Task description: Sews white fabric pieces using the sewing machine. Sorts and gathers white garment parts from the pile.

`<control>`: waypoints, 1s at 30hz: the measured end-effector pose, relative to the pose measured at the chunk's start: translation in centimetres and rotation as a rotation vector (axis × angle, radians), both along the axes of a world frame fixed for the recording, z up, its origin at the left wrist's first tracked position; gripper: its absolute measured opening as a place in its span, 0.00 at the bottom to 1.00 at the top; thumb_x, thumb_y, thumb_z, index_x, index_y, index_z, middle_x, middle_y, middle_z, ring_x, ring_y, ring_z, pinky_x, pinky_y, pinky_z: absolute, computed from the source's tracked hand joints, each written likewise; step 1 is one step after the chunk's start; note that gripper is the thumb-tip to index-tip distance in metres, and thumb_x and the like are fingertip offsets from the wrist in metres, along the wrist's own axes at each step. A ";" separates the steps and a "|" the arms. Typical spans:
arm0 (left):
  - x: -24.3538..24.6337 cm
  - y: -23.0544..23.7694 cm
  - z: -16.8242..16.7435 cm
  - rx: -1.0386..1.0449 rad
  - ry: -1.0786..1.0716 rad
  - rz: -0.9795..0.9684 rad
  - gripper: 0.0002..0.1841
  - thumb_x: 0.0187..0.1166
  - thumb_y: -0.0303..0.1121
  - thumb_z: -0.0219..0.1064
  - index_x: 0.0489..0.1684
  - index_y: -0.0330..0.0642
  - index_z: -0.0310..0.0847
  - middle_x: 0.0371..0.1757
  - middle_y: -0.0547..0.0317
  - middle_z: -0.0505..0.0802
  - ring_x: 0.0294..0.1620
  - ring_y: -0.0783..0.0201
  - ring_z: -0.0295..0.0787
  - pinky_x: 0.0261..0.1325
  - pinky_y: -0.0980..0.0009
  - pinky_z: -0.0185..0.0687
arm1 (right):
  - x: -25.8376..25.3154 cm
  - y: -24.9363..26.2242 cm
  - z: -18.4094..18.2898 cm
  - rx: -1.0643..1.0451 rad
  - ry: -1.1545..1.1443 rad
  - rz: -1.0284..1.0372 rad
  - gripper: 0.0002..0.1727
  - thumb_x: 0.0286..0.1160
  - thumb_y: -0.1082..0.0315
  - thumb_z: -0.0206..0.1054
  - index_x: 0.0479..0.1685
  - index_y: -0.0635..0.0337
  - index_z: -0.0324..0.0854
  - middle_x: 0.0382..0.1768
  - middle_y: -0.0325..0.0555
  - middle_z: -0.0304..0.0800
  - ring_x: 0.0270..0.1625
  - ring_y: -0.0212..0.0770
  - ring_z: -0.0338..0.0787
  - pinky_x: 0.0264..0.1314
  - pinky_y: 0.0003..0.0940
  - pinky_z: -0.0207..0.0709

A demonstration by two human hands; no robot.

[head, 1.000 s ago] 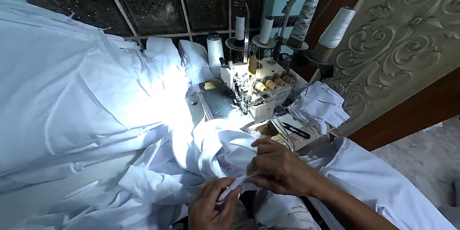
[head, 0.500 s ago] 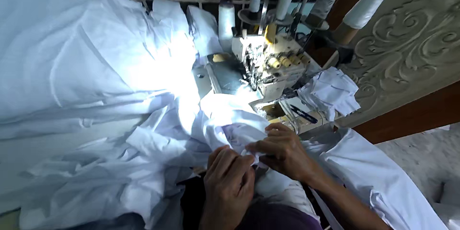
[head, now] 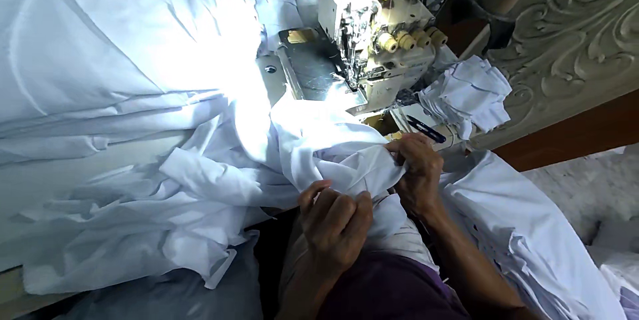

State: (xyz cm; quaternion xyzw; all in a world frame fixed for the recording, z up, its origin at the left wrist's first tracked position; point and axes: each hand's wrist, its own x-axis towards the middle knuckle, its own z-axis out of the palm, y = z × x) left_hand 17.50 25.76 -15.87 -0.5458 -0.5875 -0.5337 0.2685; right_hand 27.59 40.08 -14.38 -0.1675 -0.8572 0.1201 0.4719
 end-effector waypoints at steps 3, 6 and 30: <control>0.2 0.7 -0.4 -0.005 0.017 -0.013 0.09 0.84 0.28 0.61 0.32 0.43 0.83 0.25 0.58 0.74 0.31 0.62 0.73 0.66 0.65 0.68 | 0.5 0.4 -0.5 -0.074 -0.027 -0.022 0.04 0.60 0.72 0.69 0.24 0.65 0.84 0.23 0.46 0.86 0.31 0.40 0.86 0.59 0.40 0.76; 0.5 0.9 -0.5 -0.025 0.037 -0.021 0.08 0.84 0.29 0.61 0.34 0.43 0.82 0.26 0.58 0.75 0.32 0.61 0.73 0.65 0.65 0.68 | 1.3 0.8 -0.7 -0.182 -0.119 0.019 0.03 0.54 0.74 0.71 0.26 0.64 0.85 0.24 0.47 0.86 0.32 0.42 0.85 0.49 0.43 0.76; 6.0 -3.9 3.9 -0.333 -0.215 -0.768 0.14 0.87 0.29 0.58 0.30 0.44 0.87 0.36 0.58 0.92 0.47 0.63 0.88 0.78 0.67 0.67 | -1.3 -3.1 3.9 -1.268 -0.304 0.393 0.17 0.85 0.76 0.55 0.67 0.74 0.73 0.50 0.46 0.84 0.50 0.19 0.81 0.58 0.14 0.73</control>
